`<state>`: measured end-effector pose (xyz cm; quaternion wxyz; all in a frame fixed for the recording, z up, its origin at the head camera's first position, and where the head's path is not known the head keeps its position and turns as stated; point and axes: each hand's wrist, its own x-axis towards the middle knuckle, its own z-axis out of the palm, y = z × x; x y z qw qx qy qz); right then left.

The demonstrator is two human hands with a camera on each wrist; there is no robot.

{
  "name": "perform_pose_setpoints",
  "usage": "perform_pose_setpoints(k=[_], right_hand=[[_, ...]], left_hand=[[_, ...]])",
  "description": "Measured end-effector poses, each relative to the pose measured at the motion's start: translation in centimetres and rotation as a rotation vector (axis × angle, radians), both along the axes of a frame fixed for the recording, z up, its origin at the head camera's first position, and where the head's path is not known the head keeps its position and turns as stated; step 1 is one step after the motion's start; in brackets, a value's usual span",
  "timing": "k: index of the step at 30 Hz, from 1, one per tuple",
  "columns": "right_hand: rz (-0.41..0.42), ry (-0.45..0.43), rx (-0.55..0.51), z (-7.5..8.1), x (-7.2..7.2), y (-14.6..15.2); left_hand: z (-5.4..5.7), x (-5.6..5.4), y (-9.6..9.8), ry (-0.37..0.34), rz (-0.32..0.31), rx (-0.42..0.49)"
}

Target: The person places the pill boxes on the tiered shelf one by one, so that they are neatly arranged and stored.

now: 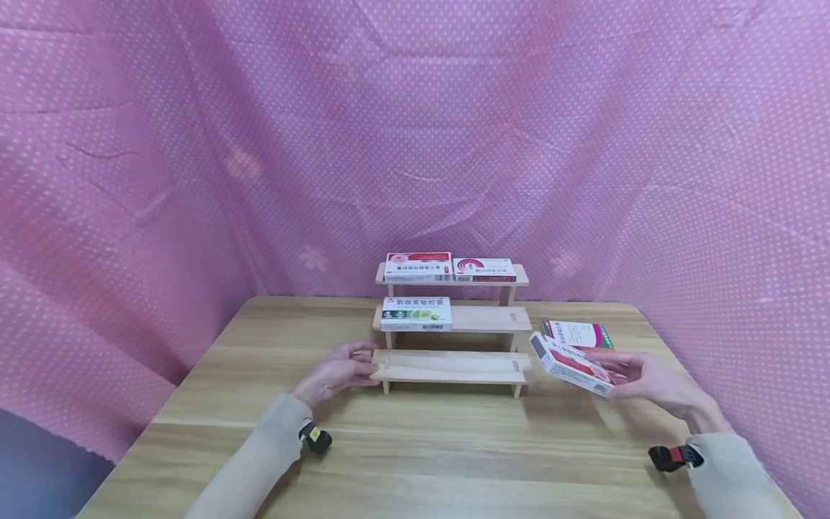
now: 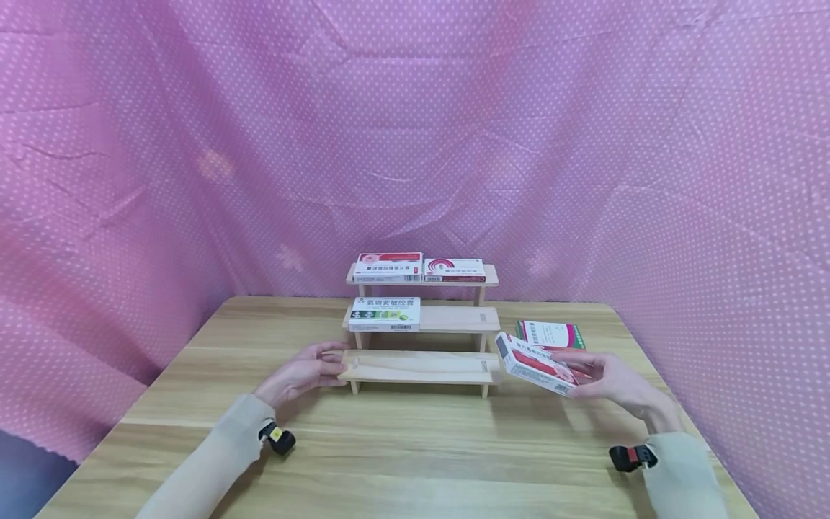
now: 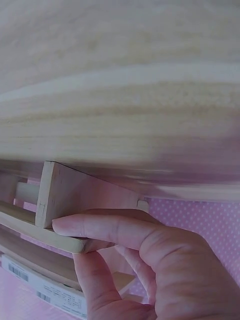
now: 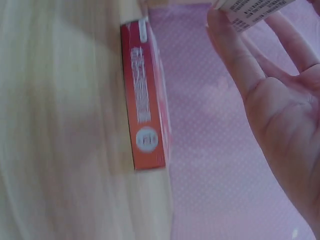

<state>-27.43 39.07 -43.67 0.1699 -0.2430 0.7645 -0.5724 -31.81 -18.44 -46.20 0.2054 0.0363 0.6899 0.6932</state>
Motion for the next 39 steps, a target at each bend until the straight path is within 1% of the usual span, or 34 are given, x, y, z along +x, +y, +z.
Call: perform_pose_setpoints(k=[3, 6, 10, 13, 16, 24, 31, 35, 39], right_hand=[[-0.038, 0.02, 0.011, 0.3, -0.4, -0.9], [-0.098, 0.044, 0.03, 0.7, -0.7, -2.0], [-0.158, 0.014, 0.038, 1.3, -1.2, -3.4], [-0.176, 0.007, 0.057, 1.6, -1.6, -4.4], [-0.197, 0.028, 0.078, 1.8, -2.0, -5.2], [-0.209, 0.131, 0.103, 2.1, -3.1, -6.7], [-0.227, 0.109, 0.111, 3.1, -4.1, -8.1], [-0.223, 0.146, 0.157, 3.5, -4.7, -8.9], [-0.188, 0.185, 0.19, 3.9, -5.1, -9.7]], left_hand=[[0.0, 0.1, 0.1, 0.0, 0.006, 0.005], [0.0, 0.2, 0.2, -0.002, 0.012, 0.005], [-0.1, 0.3, 0.3, -0.005, 0.019, -0.001], [-0.1, 0.5, 0.3, -0.002, 0.02, -0.004], [-0.1, 0.7, 0.4, 0.0, 0.019, -0.005], [-0.1, 1.2, 0.6, 0.001, 0.028, -0.014], [-0.1, 1.4, 0.7, 0.006, 0.027, 0.002], [-0.1, 1.6, 0.8, 0.006, 0.033, 0.002], [-0.1, 1.7, 0.9, 0.0, 0.041, -0.005]])
